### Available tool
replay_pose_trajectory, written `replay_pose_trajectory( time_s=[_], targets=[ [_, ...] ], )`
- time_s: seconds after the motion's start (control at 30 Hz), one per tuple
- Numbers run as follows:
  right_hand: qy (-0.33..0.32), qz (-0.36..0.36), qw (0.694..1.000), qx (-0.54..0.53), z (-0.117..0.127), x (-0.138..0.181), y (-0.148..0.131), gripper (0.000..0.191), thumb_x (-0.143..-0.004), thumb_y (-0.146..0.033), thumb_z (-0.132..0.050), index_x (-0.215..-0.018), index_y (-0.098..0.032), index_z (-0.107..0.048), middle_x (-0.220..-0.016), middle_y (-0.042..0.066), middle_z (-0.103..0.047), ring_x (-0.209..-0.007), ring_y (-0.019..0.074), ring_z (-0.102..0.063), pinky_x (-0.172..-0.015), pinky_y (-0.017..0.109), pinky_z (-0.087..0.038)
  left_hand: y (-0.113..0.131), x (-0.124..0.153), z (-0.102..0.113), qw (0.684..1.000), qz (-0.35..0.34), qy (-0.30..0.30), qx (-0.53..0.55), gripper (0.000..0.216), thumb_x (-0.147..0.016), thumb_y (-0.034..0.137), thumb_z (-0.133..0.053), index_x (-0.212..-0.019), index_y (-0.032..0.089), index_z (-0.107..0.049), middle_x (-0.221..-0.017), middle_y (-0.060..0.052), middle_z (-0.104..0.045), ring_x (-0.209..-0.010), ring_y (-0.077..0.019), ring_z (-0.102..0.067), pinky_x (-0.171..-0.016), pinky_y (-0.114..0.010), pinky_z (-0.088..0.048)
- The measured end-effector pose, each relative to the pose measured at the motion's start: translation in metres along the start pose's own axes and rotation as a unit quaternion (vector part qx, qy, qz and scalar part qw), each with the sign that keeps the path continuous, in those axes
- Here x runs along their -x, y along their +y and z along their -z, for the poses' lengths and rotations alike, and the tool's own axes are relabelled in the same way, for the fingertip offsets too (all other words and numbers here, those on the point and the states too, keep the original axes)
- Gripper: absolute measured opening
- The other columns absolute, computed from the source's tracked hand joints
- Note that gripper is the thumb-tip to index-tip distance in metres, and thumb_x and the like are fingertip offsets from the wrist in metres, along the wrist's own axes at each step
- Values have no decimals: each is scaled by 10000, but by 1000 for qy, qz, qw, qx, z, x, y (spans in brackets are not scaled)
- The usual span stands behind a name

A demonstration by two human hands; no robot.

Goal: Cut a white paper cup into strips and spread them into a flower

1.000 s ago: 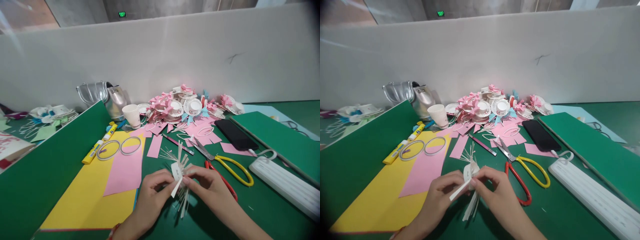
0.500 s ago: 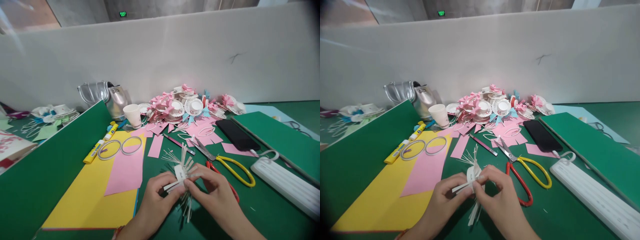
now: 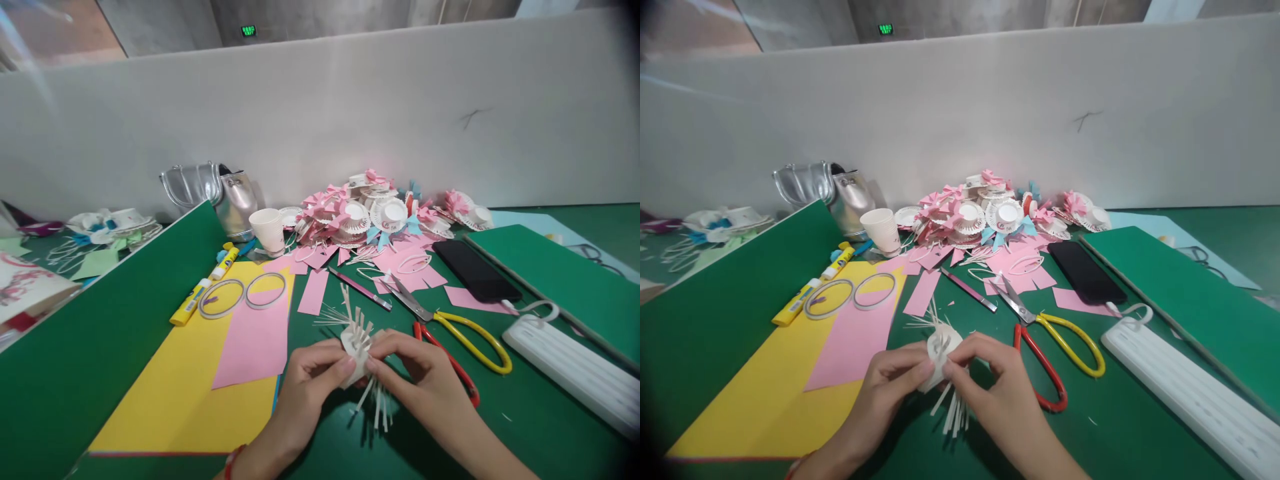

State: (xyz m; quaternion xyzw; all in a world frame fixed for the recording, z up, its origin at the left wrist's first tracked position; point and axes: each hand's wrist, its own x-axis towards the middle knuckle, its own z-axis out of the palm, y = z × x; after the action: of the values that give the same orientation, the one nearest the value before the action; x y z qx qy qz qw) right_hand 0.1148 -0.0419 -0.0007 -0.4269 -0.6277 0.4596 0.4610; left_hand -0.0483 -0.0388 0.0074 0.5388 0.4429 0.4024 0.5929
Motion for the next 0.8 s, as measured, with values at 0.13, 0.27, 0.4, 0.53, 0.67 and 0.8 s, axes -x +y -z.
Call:
replay_pose_trajectory(
  time_s=[0.13,0.27,0.4,0.53,0.67,0.8],
  targets=[
    [38,33,998,26,-2,2,-1,147,-792,-154,-609,-650,-169,-648,-642,32,-634,-670,182,-601,-624,276,-456,3,-2,0,1000,-11,-19,-16,287,-783,283,-581,-537,139,-616,-608,-1,-486,-636,-136,-434,-599,-248,-308],
    [57,37,997,25,-2,3,-2,146,-784,-154,-623,-640,-166,-642,-638,33,-633,-640,168,-577,-597,260,-439,8,-2,-1,998,-36,-30,-51,283,-793,253,-579,-534,145,-613,-575,11,-467,-609,-124,-413,-577,-237,-309],
    [27,2,999,-20,0,1,-3,155,-796,-171,-612,-643,-190,-629,-653,9,-626,-683,166,-580,-643,250,-442,10,-1,-3,994,-64,-13,-89,251,-803,226,-564,-590,144,-667,-607,-5,-525,-609,-126,-447,-563,-228,-328],
    [10,-42,996,-81,1,-2,-2,144,-794,-232,-621,-658,-191,-640,-665,4,-630,-672,163,-572,-640,250,-446,11,1,-4,991,-82,-5,-104,244,-800,206,-568,-592,149,-681,-627,-16,-565,-617,-128,-473,-572,-221,-350],
    [31,-40,996,-74,-1,-2,-1,152,-777,-206,-625,-626,-188,-629,-655,6,-620,-665,167,-561,-636,261,-436,10,4,-5,991,-90,-6,-103,237,-806,195,-558,-620,142,-694,-660,-28,-586,-643,-135,-498,-574,-216,-367],
    [48,-4,998,-31,-2,1,-3,181,-783,-178,-614,-602,-195,-621,-629,6,-617,-649,165,-554,-624,256,-424,9,5,-6,989,-105,2,-107,271,-813,177,-553,-580,140,-686,-629,-21,-576,-613,-122,-490,-556,-204,-373]
  ],
)
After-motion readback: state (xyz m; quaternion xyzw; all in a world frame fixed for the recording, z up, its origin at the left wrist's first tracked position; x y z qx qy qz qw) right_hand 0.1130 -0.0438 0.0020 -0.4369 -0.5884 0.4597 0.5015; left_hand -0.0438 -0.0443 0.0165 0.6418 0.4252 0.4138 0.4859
